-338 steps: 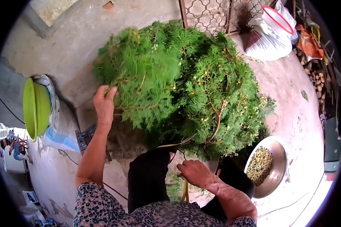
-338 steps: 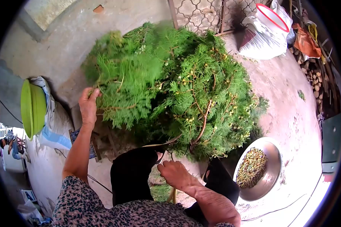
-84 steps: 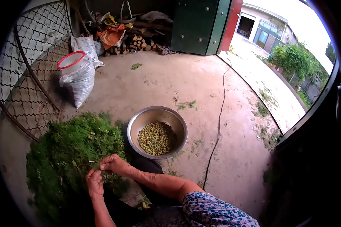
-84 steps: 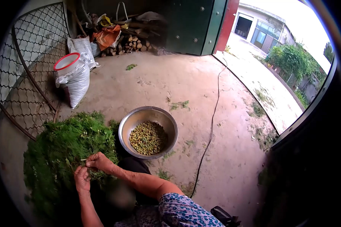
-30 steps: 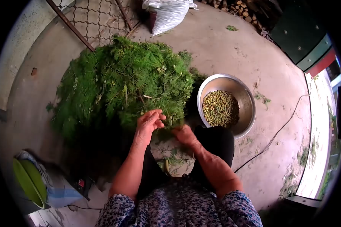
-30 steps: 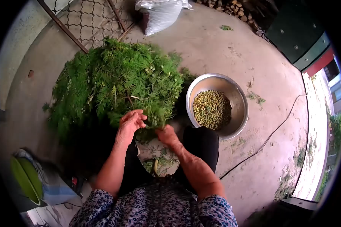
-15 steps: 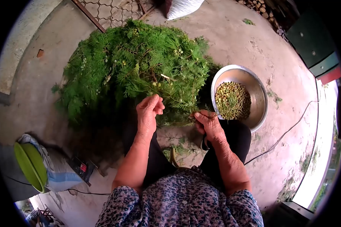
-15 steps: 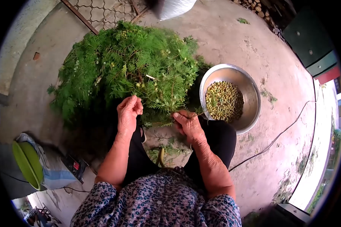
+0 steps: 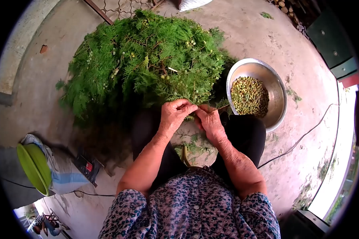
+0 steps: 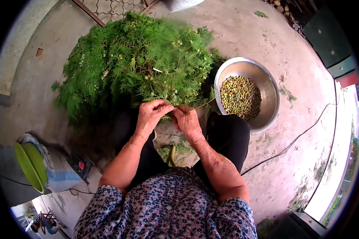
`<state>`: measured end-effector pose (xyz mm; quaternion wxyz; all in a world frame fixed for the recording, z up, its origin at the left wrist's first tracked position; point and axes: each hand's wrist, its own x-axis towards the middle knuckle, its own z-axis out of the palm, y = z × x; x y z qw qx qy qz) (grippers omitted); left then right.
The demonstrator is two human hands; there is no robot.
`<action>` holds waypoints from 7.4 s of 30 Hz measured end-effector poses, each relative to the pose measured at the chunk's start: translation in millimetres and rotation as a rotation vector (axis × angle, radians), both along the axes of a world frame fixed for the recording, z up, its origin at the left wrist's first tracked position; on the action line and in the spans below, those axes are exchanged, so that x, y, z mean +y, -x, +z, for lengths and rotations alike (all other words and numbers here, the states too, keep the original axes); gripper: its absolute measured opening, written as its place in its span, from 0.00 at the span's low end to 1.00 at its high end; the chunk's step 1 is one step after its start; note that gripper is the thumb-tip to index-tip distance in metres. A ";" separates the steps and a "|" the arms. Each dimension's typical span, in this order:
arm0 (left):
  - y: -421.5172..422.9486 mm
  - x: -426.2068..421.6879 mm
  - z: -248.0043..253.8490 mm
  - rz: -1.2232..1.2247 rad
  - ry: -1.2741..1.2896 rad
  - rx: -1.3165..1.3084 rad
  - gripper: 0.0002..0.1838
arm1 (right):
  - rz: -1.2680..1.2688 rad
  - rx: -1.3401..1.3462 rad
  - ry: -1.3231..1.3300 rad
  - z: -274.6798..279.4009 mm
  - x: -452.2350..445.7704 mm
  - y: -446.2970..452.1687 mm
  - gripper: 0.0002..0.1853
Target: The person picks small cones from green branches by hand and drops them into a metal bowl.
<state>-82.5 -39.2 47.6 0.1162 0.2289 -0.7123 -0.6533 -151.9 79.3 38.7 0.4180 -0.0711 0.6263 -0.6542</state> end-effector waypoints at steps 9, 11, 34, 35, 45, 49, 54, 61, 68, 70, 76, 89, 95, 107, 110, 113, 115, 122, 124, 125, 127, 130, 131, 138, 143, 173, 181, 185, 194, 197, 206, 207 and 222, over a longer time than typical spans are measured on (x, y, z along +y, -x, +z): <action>0.7 -5.5 -18.1 0.201 -0.348 0.228 0.06 | 0.194 0.156 -0.053 10.2 -2.2 -7.5 0.15; -1.8 -6.7 -11.7 0.181 -0.320 0.174 0.06 | 0.385 0.048 0.033 13.8 6.3 0.3 0.22; -0.7 -2.4 -15.0 -0.040 0.006 0.017 0.12 | 0.032 0.157 0.112 -3.6 3.4 20.0 0.06; 1.9 -2.5 -16.4 -0.044 -0.043 0.034 0.11 | 0.024 0.034 0.178 -6.5 5.4 24.6 0.06; 1.8 4.7 3.7 -0.144 -0.080 0.066 0.07 | 0.004 -0.358 0.489 -18.0 7.3 30.6 0.08; 5.2 -2.7 1.2 -0.126 0.034 -0.008 0.10 | 0.080 -0.065 0.369 -11.9 2.2 29.8 0.09; 9.3 14.4 11.0 0.025 -0.068 0.000 0.07 | -0.107 -0.054 0.429 -12.4 -2.7 18.7 0.05; 16.9 10.4 -7.7 0.112 -0.026 0.070 0.07 | -0.076 0.183 0.199 -13.9 -9.2 22.3 0.06; 18.0 9.9 -4.6 0.156 -0.241 0.064 0.05 | -0.095 -0.263 0.447 -27.2 -6.4 24.3 0.05; 17.5 10.2 -4.9 0.144 -0.257 0.073 0.05 | -0.175 -0.292 0.450 -14.9 -0.7 25.0 0.05; 14.6 9.5 -10.7 -0.064 0.156 0.048 0.05 | -0.361 -0.321 0.643 -7.3 12.9 33.9 0.05; 11.4 11.1 -15.5 -0.179 0.228 -0.066 0.09 | -0.079 0.876 0.012 -24.9 13.1 24.7 0.10; 12.7 20.3 -0.9 -0.160 0.086 -0.081 0.10 | -0.050 0.836 0.071 -26.2 17.4 25.4 0.09; 10.3 15.7 -1.6 -0.186 0.038 -0.015 0.07 | -0.226 0.424 0.235 -25.0 10.8 17.4 0.04; 10.7 18.5 1.5 -0.156 0.070 -0.011 0.07 | -0.207 0.111 0.252 -19.7 14.5 18.8 0.04; 13.1 16.7 -7.2 -0.064 -0.080 0.043 0.07 | -0.274 -0.100 0.345 -12.8 21.6 26.2 0.05; 14.0 16.2 -8.2 -0.036 -0.087 0.053 0.07 | -0.411 -0.299 0.596 -9.4 24.1 28.8 0.06; 12.2 14.1 -0.7 -0.115 -0.138 0.039 0.07 | -0.198 -0.185 0.436 -26.3 28.6 30.9 0.12; 12.5 15.5 0.2 -0.119 -0.141 0.014 0.07 | -0.134 -0.088 0.422 -8.3 27.5 24.0 0.13; 13.2 15.5 0.4 -0.127 -0.145 -0.009 0.07 | -0.131 -0.086 0.424 -11.1 25.9 23.9 0.13; 15.1 13.1 -1.8 -0.158 -0.103 -0.027 0.08 | -0.115 -0.025 0.418 -11.2 26.7 25.4 0.10; 19.4 17.8 -0.1 -0.104 -0.061 -0.019 0.08 | -0.104 0.097 0.336 -16.7 29.6 31.3 0.08; 20.5 17.6 -1.6 -0.106 -0.060 -0.018 0.08 | -0.090 0.183 0.267 -19.7 28.1 31.8 0.07; 20.2 18.5 -1.4 -0.135 -0.017 -0.065 0.06 | -0.101 0.299 0.134 -14.2 32.4 23.4 0.07; 22.1 13.3 -10.2 -0.107 -0.093 -0.057 0.06 | -0.086 0.096 0.189 -14.5 27.8 28.1 0.07; 30.6 15.7 -2.7 -0.174 -0.282 -0.168 0.07 | -0.123 -0.021 0.143 -36.0 32.8 28.4 0.09; 28.9 9.1 -13.2 -0.058 -0.302 -0.148 0.07 | -0.590 -0.392 0.435 -30.5 44.2 43.5 0.07; 26.1 4.4 -19.3 -0.047 -0.337 -0.115 0.06 | -0.783 -0.300 0.594 -12.4 65.4 88.3 0.15; 26.8 6.7 -12.9 0.034 -0.335 -0.117 0.05 | -0.854 -0.172 0.742 13.1 87.2 104.4 0.22; 28.3 5.5 -16.7 0.002 -0.359 -0.093 0.05 | -0.104 0.319 0.072 23.4 65.1 53.0 0.13; 34.2 12.9 -29.6 0.016 -0.344 -0.025 0.06 | 0.059 0.925 0.039 -31.7 27.2 2.2 0.09; 35.0 14.8 -24.8 0.012 -0.358 -0.054 0.06 | 0.082 0.984 0.013 -24.9 26.8 -1.2 0.10; 28.4 12.6 -22.6 -0.077 -0.615 -0.126 0.12 | -0.096 0.860 -0.193 -49.1 26.4 -4.8 0.15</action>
